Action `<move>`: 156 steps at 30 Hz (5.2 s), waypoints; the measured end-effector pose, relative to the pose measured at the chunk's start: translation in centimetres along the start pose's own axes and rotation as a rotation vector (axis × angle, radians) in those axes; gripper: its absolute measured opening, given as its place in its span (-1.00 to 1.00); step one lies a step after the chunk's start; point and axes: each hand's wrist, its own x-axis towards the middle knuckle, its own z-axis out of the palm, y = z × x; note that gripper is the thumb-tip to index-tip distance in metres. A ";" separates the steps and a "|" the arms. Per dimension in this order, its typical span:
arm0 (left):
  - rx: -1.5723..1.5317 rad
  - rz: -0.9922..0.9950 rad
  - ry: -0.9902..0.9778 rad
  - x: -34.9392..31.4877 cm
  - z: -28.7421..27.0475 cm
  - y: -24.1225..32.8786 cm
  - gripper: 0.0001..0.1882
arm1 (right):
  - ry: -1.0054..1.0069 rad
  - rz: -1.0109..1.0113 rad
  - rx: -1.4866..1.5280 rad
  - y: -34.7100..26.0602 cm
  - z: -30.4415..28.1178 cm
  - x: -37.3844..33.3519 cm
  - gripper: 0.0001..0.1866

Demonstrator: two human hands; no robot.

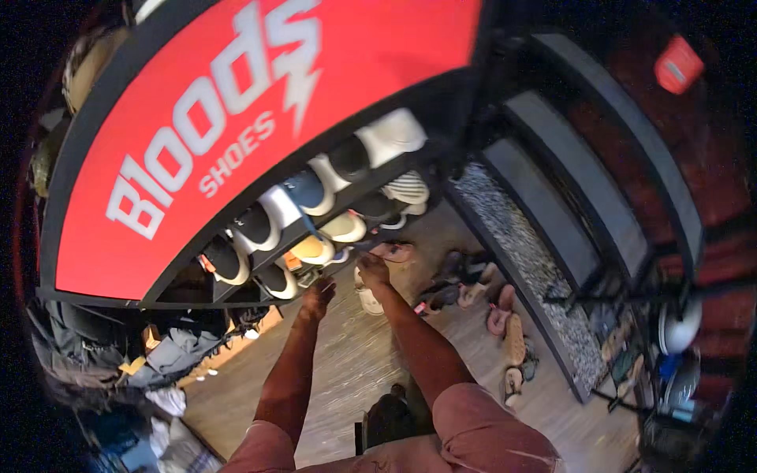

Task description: Cleaning and organizing display merchandise including helmets, shoes, and shelves in a retail environment.

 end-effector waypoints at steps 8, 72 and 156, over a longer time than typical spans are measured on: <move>0.167 -0.147 -0.113 -11.0 12.6 3.6 -0.62 | -0.120 -0.363 0.714 -1.2 -18.9 -18.4 -0.64; 2.173 -0.825 -2.079 -132.6 33.0 -93.9 -0.51 | 2.372 1.360 0.720 69.9 -25.1 -147.8 -0.50; 0.608 0.478 -1.125 -37.5 50.3 28.4 -0.37 | 0.472 -0.568 -0.121 -43.1 -18.9 -50.5 -0.75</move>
